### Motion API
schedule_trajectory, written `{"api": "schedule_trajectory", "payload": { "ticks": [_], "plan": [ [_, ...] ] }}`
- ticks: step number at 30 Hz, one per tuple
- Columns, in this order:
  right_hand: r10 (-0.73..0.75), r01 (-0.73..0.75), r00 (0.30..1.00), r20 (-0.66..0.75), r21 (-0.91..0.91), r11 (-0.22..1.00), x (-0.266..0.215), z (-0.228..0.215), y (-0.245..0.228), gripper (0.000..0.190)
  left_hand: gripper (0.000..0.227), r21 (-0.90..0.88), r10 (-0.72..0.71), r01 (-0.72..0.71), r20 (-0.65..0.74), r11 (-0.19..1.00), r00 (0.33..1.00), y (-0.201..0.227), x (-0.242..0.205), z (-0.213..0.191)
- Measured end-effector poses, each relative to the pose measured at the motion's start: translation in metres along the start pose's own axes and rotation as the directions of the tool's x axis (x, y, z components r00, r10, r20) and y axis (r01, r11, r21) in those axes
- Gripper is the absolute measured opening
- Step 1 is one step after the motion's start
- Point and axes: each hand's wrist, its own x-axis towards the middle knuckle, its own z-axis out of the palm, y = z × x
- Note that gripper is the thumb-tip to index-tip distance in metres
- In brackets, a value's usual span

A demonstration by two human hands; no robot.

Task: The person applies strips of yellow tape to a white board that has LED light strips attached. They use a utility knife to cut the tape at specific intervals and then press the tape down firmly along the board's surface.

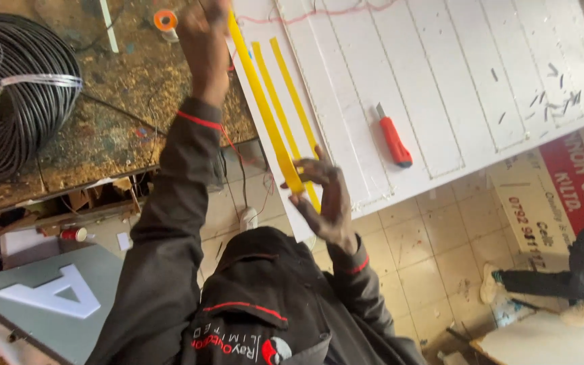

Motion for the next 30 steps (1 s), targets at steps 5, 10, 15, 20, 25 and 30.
{"api": "schedule_trajectory", "payload": {
  "ticks": [5, 10, 15, 20, 25, 30],
  "plan": [
    [0.511, -0.531, 0.843, -0.167, -0.406, 0.744, -0.022, -0.001, 0.077, 0.029, 0.025, 0.13, 0.245, -0.251, 0.057, 0.959, 0.968, 0.006, 0.033, 0.014],
    [0.497, -0.527, 0.849, -0.179, -0.333, 0.782, -0.066, -0.011, 0.09, 0.038, 0.016, 0.212, -0.208, 0.152, 0.276, 0.966, 0.939, -0.068, 0.013, -0.003],
    [0.601, -0.616, 0.788, -0.135, -0.16, 0.771, -0.081, -0.021, 0.076, 0.05, 0.007, 0.43, -0.108, -0.135, 0.495, 0.893, 0.862, -0.187, -0.012, -0.032],
    [0.555, -0.561, 0.828, -0.085, -0.167, 0.811, -0.068, -0.008, 0.084, 0.037, 0.008, 0.471, 0.077, -0.317, 0.461, 0.823, 0.884, -0.203, -0.011, -0.041],
    [0.495, -0.478, 0.868, -0.026, -0.31, 0.822, -0.063, 0.0, 0.095, 0.035, 0.009, 0.514, 0.039, -0.279, 0.43, 0.811, 0.902, -0.198, -0.009, -0.043],
    [0.5, -0.486, 0.865, -0.028, -0.287, 0.825, -0.059, 0.001, 0.1, 0.034, 0.012, 0.522, 0.06, -0.245, 0.346, 0.817, 0.936, -0.174, -0.013, -0.034]
  ]
}}
